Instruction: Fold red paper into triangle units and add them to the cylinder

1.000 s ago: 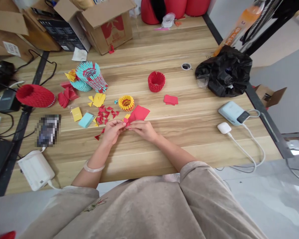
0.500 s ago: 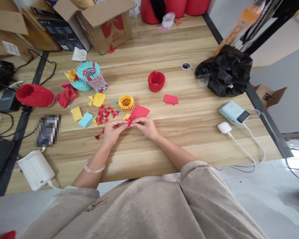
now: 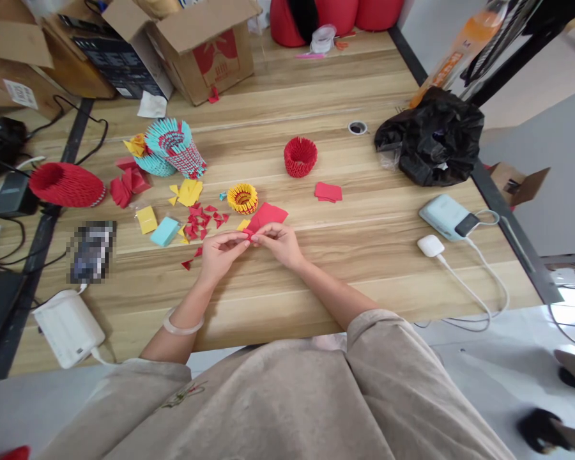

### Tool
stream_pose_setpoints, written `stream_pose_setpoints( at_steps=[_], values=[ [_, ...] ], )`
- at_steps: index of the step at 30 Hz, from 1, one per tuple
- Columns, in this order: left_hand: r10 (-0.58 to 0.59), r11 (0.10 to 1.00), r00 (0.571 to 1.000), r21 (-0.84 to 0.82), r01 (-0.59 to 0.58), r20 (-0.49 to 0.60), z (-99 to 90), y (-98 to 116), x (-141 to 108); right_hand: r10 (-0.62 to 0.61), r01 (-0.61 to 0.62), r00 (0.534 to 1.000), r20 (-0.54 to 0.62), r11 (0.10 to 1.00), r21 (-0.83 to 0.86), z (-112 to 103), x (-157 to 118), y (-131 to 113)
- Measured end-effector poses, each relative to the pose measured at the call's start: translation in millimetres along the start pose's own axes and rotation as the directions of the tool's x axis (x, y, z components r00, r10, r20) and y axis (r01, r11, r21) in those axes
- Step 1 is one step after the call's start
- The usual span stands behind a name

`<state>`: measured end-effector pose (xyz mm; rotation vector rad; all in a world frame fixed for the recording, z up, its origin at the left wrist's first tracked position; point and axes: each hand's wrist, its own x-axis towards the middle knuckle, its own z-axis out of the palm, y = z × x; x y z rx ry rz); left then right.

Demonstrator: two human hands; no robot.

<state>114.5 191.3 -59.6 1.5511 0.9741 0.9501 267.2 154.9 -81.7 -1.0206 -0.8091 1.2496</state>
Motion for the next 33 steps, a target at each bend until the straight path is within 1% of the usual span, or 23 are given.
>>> stream_pose_setpoints(
  at_steps=[6,13,17,21,24,26,27,29,30,31,32,33],
  values=[
    [-0.008,1.000,1.000,0.002,0.008,-0.020,0.8,-2,1,0.021,-0.021,1.000,0.003,1.000,0.009,0,0,3],
    [0.007,1.000,1.000,-0.003,-0.007,-0.013,1.5,-3,-1,0.010,-0.010,1.000,0.007,1.000,0.020,0,-2,2],
    [-0.047,0.999,0.998,-0.025,0.046,-0.047,4.0,-1,-1,0.009,-0.009,1.000,0.001,1.000,0.009,2,-2,1],
    [-0.114,0.992,0.992,-0.062,0.111,-0.053,5.7,1,0,-0.001,0.001,1.000,-0.005,1.000,0.029,3,-1,1],
    [-0.117,0.989,0.992,-0.100,0.111,-0.056,5.3,1,0,0.014,-0.015,1.000,0.023,0.999,0.038,3,-1,0],
    [-0.094,0.992,0.992,-0.093,0.086,-0.085,4.2,0,-1,0.036,-0.039,0.998,0.044,0.998,0.058,3,-1,-1],
    [-0.075,0.996,0.990,-0.062,0.068,-0.117,3.2,0,-1,0.054,-0.057,0.998,0.045,0.996,0.072,3,-1,-1],
    [-0.012,0.998,0.981,0.060,0.024,-0.195,0.6,-1,-1,0.113,-0.117,0.993,0.043,0.989,0.092,4,-1,-2],
    [0.041,0.990,0.975,0.142,-0.010,-0.220,-1.0,-1,-1,0.158,-0.162,0.986,0.056,0.983,0.090,4,-1,-2],
    [0.107,0.972,0.970,0.230,-0.056,-0.218,-2.9,-2,0,0.207,-0.213,0.975,0.081,0.974,0.083,4,-1,-2],
    [0.179,0.943,0.966,0.312,-0.115,-0.186,-4.7,-2,0,0.253,-0.262,0.961,0.113,0.962,0.073,4,-1,-2],
    [0.247,0.907,0.961,0.378,-0.184,-0.125,-6.4,-2,1,0.288,-0.300,0.946,0.146,0.952,0.065,4,-1,-3]
  ],
)
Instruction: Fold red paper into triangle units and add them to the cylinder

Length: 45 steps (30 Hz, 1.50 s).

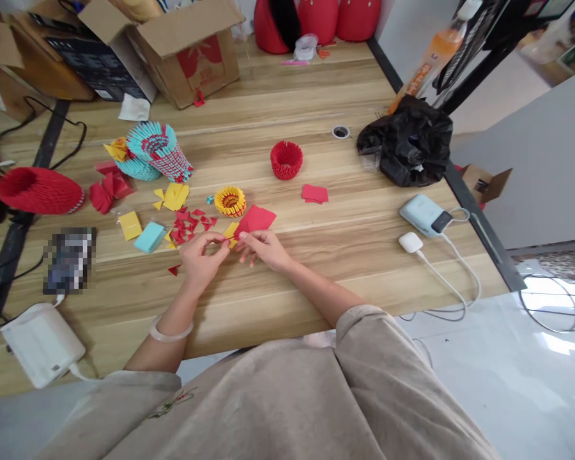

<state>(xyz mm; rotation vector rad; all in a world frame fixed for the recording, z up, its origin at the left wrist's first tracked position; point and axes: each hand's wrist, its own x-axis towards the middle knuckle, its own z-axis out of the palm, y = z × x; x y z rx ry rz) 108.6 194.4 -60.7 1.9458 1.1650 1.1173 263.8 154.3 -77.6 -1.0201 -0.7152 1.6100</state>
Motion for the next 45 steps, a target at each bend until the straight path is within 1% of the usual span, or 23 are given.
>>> stream_pose_setpoints(
  at_steps=[2,4,6,8,10,12,17,20,23,31,33,35,41,43,45],
  values=[
    [0.152,0.986,0.984,0.053,-0.157,0.094,-2.0,-2,1,0.027,-0.027,0.999,0.035,1.000,-0.001,0,0,0],
    [0.248,0.965,0.955,0.050,-0.259,0.161,-2.7,-2,2,0.000,0.000,1.000,0.026,1.000,-0.008,-1,0,0],
    [0.299,0.949,0.937,0.048,-0.312,0.183,-2.5,0,2,-0.036,0.036,0.999,0.004,0.999,-0.029,-3,0,0],
    [0.310,0.944,0.934,0.056,-0.325,0.179,-2.1,2,1,-0.062,0.062,0.998,-0.010,0.997,-0.055,-4,1,0],
    [0.302,0.949,0.938,0.045,-0.313,0.170,-1.6,3,1,-0.082,0.081,0.996,-0.016,0.993,-0.084,-5,1,0],
    [0.274,0.961,0.949,0.002,-0.278,0.155,-0.7,2,2,-0.094,0.092,0.995,-0.014,0.990,-0.105,-5,0,0],
    [0.123,0.986,0.988,-0.125,-0.112,0.089,4.0,-7,2,-0.106,0.107,0.994,0.012,0.986,-0.129,-5,-1,-1],
    [0.064,0.985,0.996,-0.162,-0.054,0.061,5.9,-9,2,-0.097,0.098,0.995,0.018,0.985,-0.141,-4,-1,-2],
    [0.031,0.979,0.997,-0.203,-0.018,0.065,6.0,-7,2,-0.103,0.103,0.995,0.007,0.985,-0.138,-3,-2,-3],
    [0.005,0.972,0.982,-0.230,0.039,0.188,4.3,-6,1,-0.137,0.142,0.990,0.038,0.974,-0.175,-7,-2,0],
    [-0.006,0.972,0.982,-0.231,0.050,0.189,4.5,-6,0,-0.152,0.153,0.988,0.021,0.971,-0.185,-6,-2,-1],
    [-0.017,0.971,0.984,-0.231,0.059,0.178,4.9,-6,0,-0.182,0.176,0.983,-0.021,0.968,-0.181,-4,-3,-2],
    [-0.020,0.982,0.982,-0.180,0.055,0.189,5.2,-6,-2,-0.278,0.247,0.951,-0.134,0.945,-0.213,0,-5,-1],
    [-0.028,0.985,0.984,-0.164,0.057,0.175,4.9,-7,-2,-0.324,0.289,0.936,-0.139,0.931,-0.223,0,-6,-1],
    [-0.033,0.983,0.987,-0.171,0.061,0.157,4.6,-7,-2,-0.332,0.305,0.937,-0.105,0.928,-0.216,-2,-5,-2]
  ],
)
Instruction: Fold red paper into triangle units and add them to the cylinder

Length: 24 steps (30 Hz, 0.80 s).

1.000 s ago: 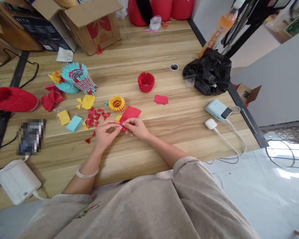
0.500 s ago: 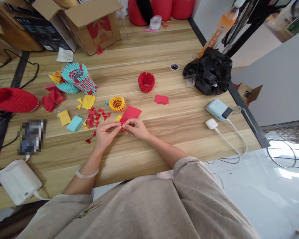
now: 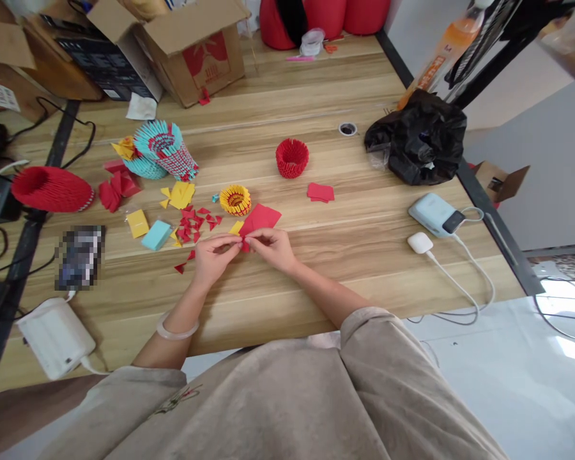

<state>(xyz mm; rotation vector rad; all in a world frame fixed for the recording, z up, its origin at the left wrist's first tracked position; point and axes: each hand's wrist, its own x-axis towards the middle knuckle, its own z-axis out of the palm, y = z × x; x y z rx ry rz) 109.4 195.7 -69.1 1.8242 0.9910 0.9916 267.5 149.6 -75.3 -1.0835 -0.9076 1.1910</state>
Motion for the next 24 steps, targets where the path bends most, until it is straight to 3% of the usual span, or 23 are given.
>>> stream_pose_setpoints(
  at_steps=[8,20,24],
  values=[
    [0.064,0.997,0.998,-0.045,-0.063,0.014,-1.5,0,0,0.293,-0.328,0.938,0.187,0.924,0.196,-9,11,4],
    [0.092,0.996,0.995,0.004,-0.092,0.033,-0.4,7,0,0.220,-0.242,0.964,0.149,0.959,0.146,-9,9,6],
    [0.177,0.977,0.984,0.119,-0.180,0.036,-1.5,11,0,0.200,-0.222,0.969,0.148,0.964,0.149,-8,8,7]
  ],
)
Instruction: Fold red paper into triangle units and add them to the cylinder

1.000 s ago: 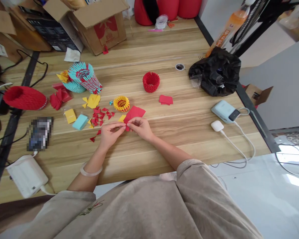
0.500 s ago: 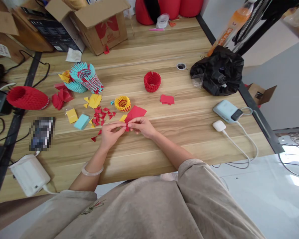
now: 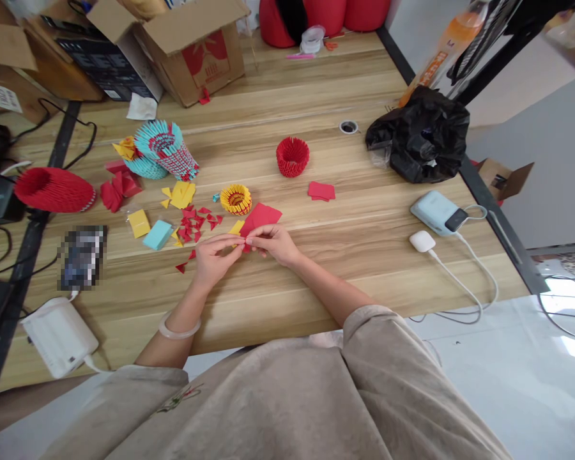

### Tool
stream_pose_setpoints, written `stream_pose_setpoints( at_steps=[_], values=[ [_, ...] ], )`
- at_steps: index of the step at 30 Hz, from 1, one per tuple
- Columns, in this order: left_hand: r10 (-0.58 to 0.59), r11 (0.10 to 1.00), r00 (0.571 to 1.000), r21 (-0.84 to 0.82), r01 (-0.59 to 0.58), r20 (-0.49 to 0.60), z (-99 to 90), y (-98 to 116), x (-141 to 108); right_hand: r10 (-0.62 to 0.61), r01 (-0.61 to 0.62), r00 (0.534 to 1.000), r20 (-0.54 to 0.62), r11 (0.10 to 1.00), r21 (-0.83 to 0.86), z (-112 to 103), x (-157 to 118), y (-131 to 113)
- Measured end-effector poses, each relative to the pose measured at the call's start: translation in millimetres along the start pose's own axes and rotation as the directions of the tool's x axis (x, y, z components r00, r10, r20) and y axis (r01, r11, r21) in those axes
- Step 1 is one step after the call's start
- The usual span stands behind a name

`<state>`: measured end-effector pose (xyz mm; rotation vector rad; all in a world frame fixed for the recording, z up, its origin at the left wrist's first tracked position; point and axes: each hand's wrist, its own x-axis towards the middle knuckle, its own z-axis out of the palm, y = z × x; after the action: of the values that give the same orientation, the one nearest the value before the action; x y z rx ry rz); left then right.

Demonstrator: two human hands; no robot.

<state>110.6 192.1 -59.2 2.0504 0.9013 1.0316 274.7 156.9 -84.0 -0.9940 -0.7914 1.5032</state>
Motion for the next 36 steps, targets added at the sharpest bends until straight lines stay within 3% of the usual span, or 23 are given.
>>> stream_pose_setpoints(
  at_steps=[4,8,10,12,16,28,36],
  values=[
    [0.148,0.983,0.989,0.113,-0.148,0.008,-0.9,0.3,-0.9,-0.021,0.021,1.000,-0.001,1.000,0.008,1.9,-1.6,-1.7],
    [0.235,0.964,0.972,0.123,-0.236,0.019,0.6,0.5,-2.4,-0.052,0.052,0.999,0.009,0.999,0.001,3.5,-2.9,-4.7],
    [0.185,0.978,0.983,0.098,-0.184,-0.007,2.0,0.4,-2.8,-0.054,0.054,0.999,0.003,0.998,-0.009,3.5,-2.8,-5.3],
    [0.061,0.997,0.997,0.040,-0.059,-0.045,3.4,-0.6,-2.9,-0.020,0.020,1.000,-0.015,1.000,-0.002,3.0,-2.0,-5.0],
    [-0.124,0.988,0.990,-0.095,0.118,-0.064,4.8,-4.6,-2.7,0.075,-0.074,0.997,-0.020,0.996,0.048,1.0,0.1,-2.7],
    [-0.139,0.986,0.990,-0.090,0.137,-0.007,4.1,-0.1,-1.2,-0.021,0.022,1.000,0.012,0.997,-0.075,0.9,-0.4,-4.4],
    [-0.278,0.925,0.960,-0.258,0.278,0.038,7.6,-6.8,-5.5,-0.034,0.043,0.999,0.043,0.967,-0.250,2.6,-4.5,-3.1]
  ],
)
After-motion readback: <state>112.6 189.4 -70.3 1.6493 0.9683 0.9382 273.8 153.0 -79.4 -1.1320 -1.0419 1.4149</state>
